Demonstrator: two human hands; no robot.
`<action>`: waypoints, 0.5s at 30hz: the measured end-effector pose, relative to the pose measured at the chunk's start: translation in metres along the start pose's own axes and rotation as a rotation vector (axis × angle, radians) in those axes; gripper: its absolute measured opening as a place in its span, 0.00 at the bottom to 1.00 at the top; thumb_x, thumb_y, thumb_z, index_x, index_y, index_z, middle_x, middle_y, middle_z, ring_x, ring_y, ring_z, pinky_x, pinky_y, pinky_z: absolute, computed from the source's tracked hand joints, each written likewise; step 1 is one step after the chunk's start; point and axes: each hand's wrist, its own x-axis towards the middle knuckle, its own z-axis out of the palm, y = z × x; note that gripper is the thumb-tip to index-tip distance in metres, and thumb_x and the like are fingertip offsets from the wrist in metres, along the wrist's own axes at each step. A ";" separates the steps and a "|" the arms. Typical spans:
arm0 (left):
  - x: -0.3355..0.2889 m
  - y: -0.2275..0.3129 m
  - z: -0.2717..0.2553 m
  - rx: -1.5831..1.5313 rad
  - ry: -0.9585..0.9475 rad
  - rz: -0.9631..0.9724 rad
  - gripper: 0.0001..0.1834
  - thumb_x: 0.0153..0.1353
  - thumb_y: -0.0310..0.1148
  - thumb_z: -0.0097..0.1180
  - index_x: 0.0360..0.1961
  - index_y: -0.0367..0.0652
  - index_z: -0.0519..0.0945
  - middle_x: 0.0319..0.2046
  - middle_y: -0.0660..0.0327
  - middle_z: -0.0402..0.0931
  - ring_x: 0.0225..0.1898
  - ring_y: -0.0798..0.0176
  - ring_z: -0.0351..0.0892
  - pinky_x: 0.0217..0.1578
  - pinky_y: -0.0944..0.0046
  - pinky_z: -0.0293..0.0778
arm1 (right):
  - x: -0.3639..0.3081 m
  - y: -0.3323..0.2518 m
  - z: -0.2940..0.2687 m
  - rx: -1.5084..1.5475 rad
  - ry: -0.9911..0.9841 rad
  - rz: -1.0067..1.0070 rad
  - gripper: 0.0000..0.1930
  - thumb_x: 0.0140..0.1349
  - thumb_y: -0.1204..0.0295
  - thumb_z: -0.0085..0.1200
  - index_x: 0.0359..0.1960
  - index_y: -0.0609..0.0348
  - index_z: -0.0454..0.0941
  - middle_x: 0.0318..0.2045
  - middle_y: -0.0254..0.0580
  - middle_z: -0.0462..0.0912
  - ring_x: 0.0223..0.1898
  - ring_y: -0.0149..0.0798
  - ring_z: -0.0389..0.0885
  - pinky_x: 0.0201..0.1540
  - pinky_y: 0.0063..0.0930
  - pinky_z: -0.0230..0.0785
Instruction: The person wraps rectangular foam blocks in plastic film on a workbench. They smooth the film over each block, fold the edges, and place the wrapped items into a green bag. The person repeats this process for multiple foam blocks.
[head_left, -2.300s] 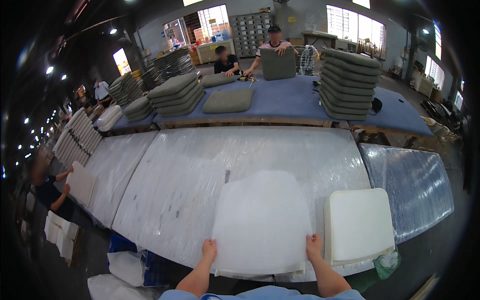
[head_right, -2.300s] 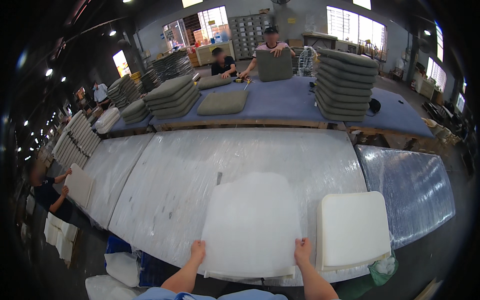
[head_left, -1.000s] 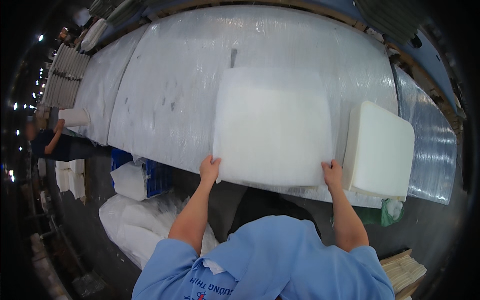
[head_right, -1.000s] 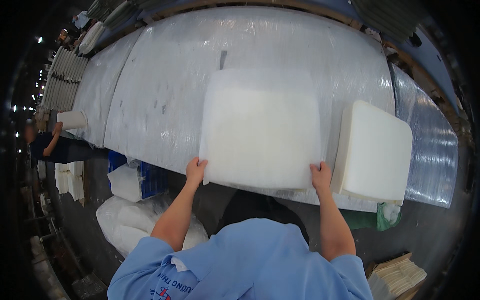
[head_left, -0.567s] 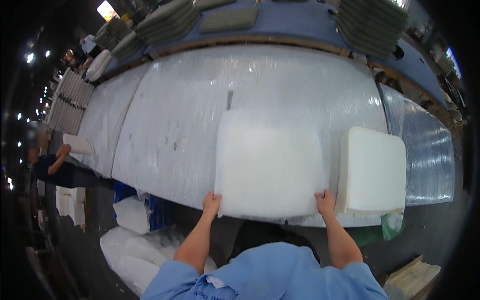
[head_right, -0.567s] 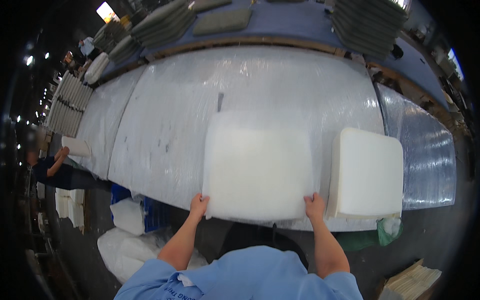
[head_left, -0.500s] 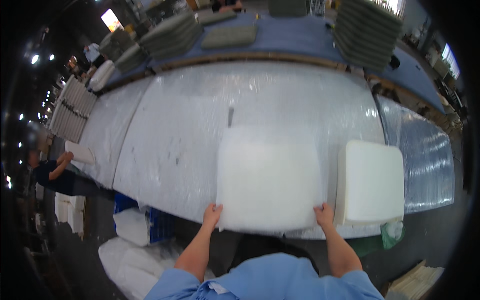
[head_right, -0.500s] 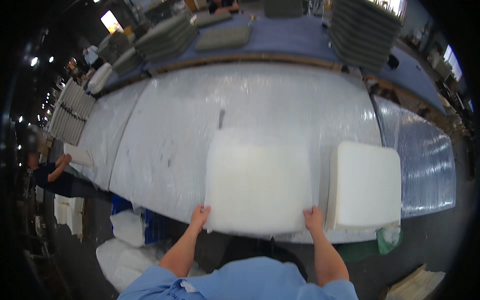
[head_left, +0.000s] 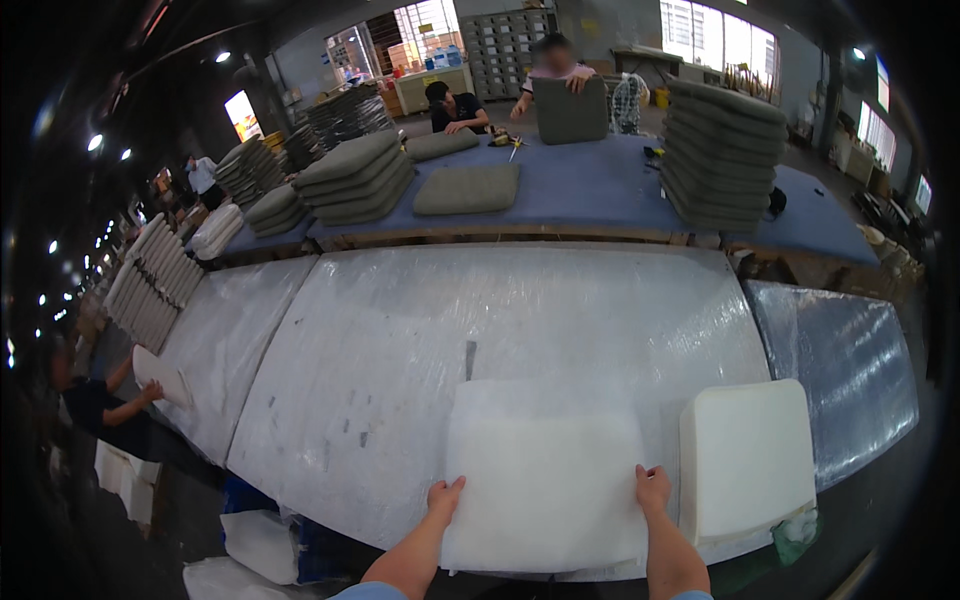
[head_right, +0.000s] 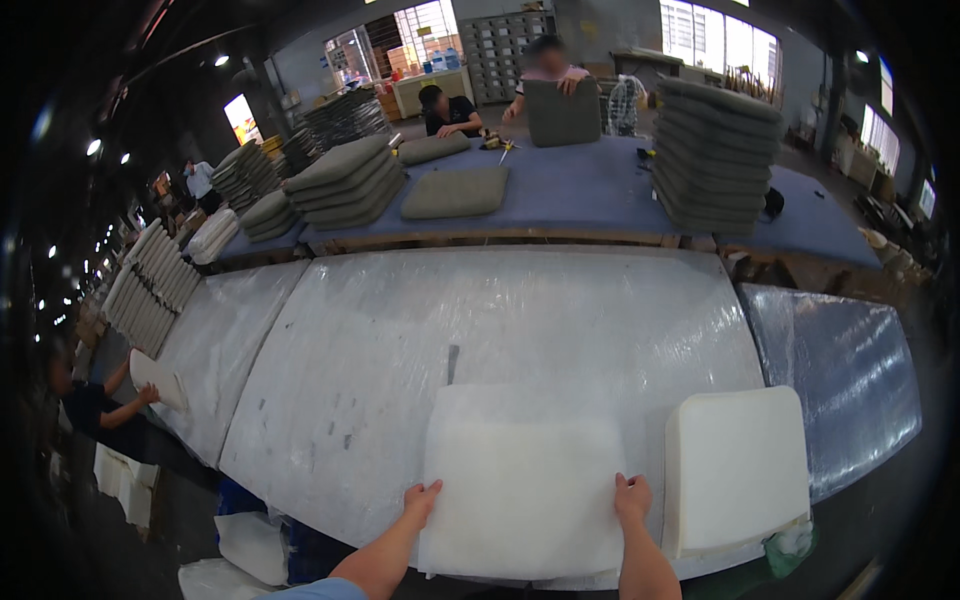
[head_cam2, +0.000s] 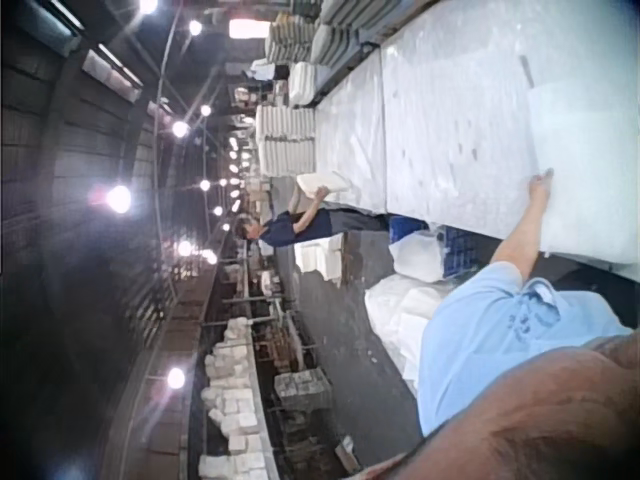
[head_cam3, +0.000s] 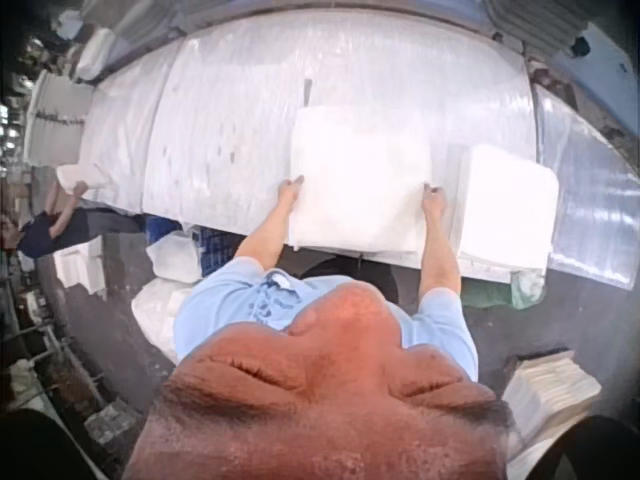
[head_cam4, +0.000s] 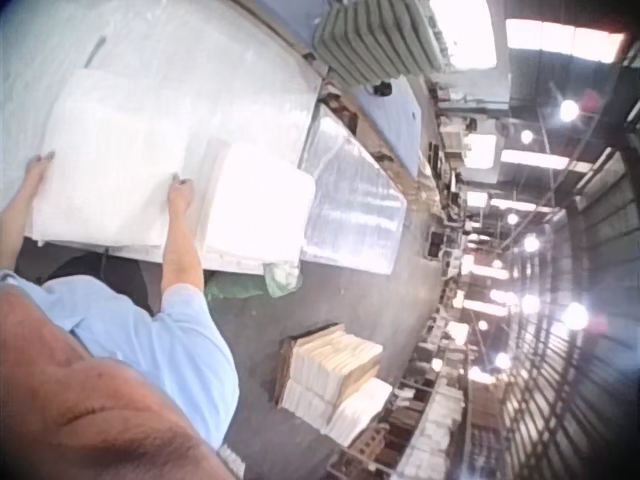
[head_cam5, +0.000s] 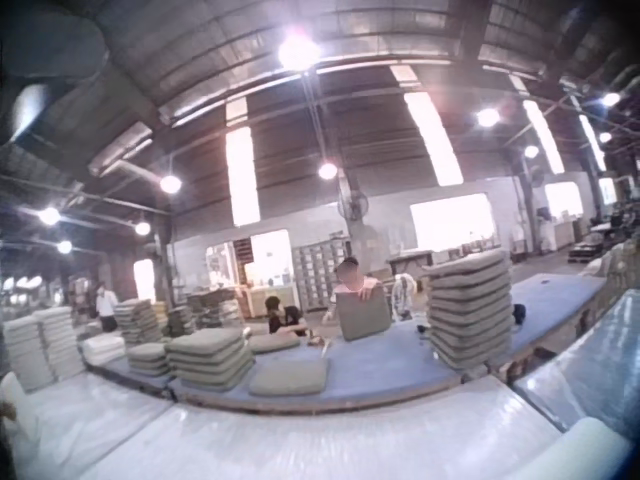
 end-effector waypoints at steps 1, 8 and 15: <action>-0.001 -0.001 0.007 0.048 0.106 0.029 0.37 0.59 0.51 0.69 0.55 0.27 0.77 0.50 0.44 0.81 0.51 0.48 0.81 0.52 0.54 0.75 | 0.000 0.000 0.005 0.008 0.002 0.002 0.22 0.66 0.54 0.60 0.45 0.64 0.79 0.41 0.58 0.84 0.45 0.58 0.82 0.50 0.47 0.72; -0.011 -0.001 0.036 0.287 0.357 0.129 0.30 0.65 0.50 0.62 0.51 0.28 0.78 0.48 0.42 0.82 0.50 0.43 0.81 0.51 0.51 0.75 | 0.005 0.034 0.029 0.016 0.259 -0.210 0.17 0.70 0.59 0.56 0.39 0.65 0.76 0.30 0.53 0.82 0.34 0.55 0.80 0.41 0.47 0.71; -0.005 -0.015 0.044 0.417 0.462 0.226 0.17 0.75 0.42 0.47 0.38 0.37 0.73 0.33 0.41 0.80 0.39 0.34 0.80 0.40 0.41 0.73 | 0.016 0.039 0.033 0.093 0.136 -0.201 0.14 0.72 0.63 0.53 0.35 0.62 0.71 0.24 0.55 0.79 0.29 0.57 0.79 0.35 0.50 0.68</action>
